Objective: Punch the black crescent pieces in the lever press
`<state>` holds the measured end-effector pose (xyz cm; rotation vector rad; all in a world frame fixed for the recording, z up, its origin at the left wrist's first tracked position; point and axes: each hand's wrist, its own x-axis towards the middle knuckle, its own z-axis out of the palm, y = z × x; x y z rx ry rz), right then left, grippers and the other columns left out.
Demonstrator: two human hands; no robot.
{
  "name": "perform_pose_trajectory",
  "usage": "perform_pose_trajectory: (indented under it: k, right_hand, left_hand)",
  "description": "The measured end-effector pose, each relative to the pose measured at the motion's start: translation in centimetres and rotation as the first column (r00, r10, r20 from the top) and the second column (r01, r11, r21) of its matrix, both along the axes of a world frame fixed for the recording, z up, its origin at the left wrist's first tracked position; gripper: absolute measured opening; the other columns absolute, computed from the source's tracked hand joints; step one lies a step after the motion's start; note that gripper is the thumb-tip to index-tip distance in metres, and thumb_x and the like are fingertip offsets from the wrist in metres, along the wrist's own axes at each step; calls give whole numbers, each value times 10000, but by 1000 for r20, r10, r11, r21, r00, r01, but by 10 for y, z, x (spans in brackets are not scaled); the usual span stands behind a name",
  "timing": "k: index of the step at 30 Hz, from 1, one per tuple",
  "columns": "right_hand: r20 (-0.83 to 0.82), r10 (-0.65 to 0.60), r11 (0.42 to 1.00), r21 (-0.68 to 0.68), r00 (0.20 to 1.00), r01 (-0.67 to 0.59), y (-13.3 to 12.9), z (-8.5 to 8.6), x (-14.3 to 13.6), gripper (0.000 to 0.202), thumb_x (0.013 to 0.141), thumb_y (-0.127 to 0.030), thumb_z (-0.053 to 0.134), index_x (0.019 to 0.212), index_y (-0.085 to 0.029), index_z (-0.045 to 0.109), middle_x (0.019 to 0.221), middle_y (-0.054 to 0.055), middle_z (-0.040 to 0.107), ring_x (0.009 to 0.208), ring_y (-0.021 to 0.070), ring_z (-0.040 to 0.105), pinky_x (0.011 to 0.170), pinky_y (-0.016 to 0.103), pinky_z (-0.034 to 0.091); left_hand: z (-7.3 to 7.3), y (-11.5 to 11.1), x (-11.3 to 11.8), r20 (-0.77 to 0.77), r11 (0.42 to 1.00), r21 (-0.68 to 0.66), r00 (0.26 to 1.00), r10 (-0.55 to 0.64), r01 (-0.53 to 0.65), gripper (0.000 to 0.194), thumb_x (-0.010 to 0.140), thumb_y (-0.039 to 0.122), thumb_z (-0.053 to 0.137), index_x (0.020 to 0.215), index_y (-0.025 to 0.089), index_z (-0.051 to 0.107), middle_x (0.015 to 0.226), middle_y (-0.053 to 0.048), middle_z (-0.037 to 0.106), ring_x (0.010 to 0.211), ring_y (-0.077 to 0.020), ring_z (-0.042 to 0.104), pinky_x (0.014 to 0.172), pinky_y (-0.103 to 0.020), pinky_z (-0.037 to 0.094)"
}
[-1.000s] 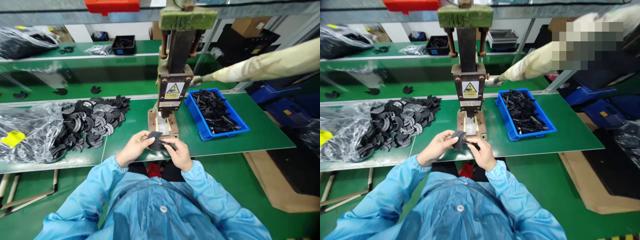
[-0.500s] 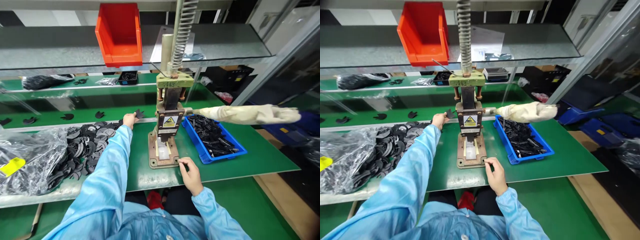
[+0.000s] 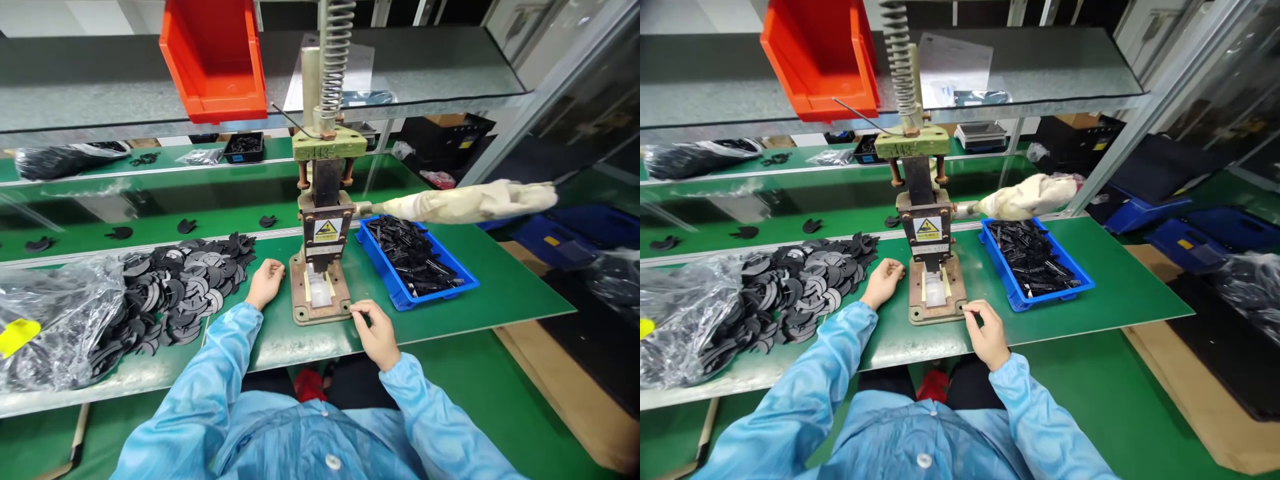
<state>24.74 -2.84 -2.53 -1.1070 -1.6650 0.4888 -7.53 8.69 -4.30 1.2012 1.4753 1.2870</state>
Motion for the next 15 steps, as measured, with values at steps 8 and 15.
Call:
perform_pose_trajectory:
  k: [8,15]
  right_hand:
    - [54,-160,986,54,986,157,9,35,54,142,1002,-329,645,1035,-240,751,1007,66,765,945,203,723,885,403,616]
    - [163,-412,911,53,896,409,55,69,145,122,913,-273,727,993,-183,750,903,40,716,754,154,574,806,367,555]
  left_hand:
    - [-1,-35,-2,-383,995,44,921,-70,94,231,888,438,770,1001,255,685,951,-57,759,900,-247,719,866,-337,551]
    - [-16,-33,-9,-553,987,25,825,-117,157,292,947,525,663,1073,261,650,976,-64,764,886,-275,734,850,-377,561]
